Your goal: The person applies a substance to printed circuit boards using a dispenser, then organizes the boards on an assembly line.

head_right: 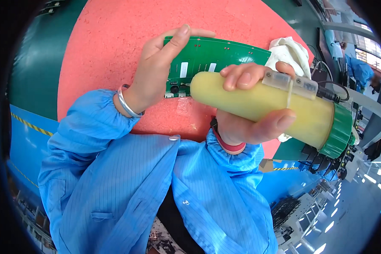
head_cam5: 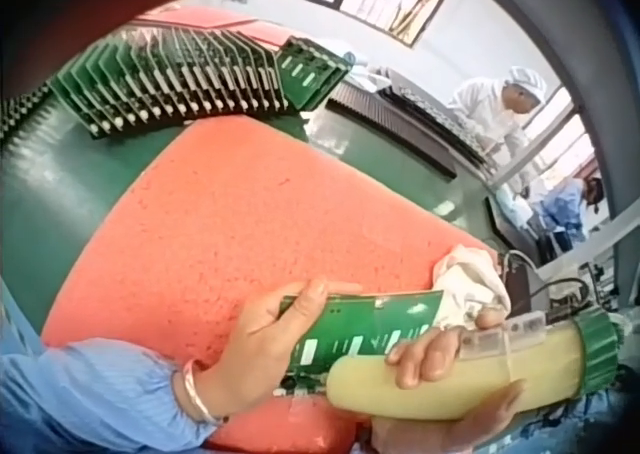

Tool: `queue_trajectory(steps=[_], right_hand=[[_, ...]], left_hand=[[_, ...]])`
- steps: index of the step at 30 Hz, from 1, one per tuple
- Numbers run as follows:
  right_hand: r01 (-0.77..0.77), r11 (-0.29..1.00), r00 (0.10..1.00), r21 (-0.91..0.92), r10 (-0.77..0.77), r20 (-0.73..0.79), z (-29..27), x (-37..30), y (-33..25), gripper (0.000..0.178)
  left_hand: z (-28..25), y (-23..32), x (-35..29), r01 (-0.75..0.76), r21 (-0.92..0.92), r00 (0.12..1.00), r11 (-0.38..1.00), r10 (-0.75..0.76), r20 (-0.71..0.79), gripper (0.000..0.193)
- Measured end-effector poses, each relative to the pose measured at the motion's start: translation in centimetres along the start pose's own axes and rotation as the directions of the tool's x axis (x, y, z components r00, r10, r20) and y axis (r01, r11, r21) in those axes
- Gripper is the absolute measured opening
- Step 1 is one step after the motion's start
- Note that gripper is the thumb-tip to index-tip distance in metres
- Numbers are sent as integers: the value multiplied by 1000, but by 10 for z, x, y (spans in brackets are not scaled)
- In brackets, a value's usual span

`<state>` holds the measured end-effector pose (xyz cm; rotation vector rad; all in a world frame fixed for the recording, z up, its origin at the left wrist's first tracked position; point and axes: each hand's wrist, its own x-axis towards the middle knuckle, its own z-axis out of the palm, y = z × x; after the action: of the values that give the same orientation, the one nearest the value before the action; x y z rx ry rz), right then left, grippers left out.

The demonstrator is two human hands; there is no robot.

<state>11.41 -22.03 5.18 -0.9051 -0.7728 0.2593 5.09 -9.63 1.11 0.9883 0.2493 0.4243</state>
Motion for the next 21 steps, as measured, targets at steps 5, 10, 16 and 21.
queue_trajectory(steps=[5,10,16,21], right_hand=[[5,1000,1000,-8,-5,-5,2,0,1,63],[1,1000,1000,-28,-2,-27,-1,1,-2,63],[-10,995,999,94,14,-49,5,5,-3,62],[-10,998,1000,65,9,4,6,2,1,63]], left_hand=[[-3,0,-1,-21,14,1000,1000,21,-5,43],[-3,3,-2,-14,22,1000,1000,14,-10,48],[-3,-1,-2,-32,18,999,999,32,-1,54],[5,-8,-4,-30,41,1000,999,30,8,57]])
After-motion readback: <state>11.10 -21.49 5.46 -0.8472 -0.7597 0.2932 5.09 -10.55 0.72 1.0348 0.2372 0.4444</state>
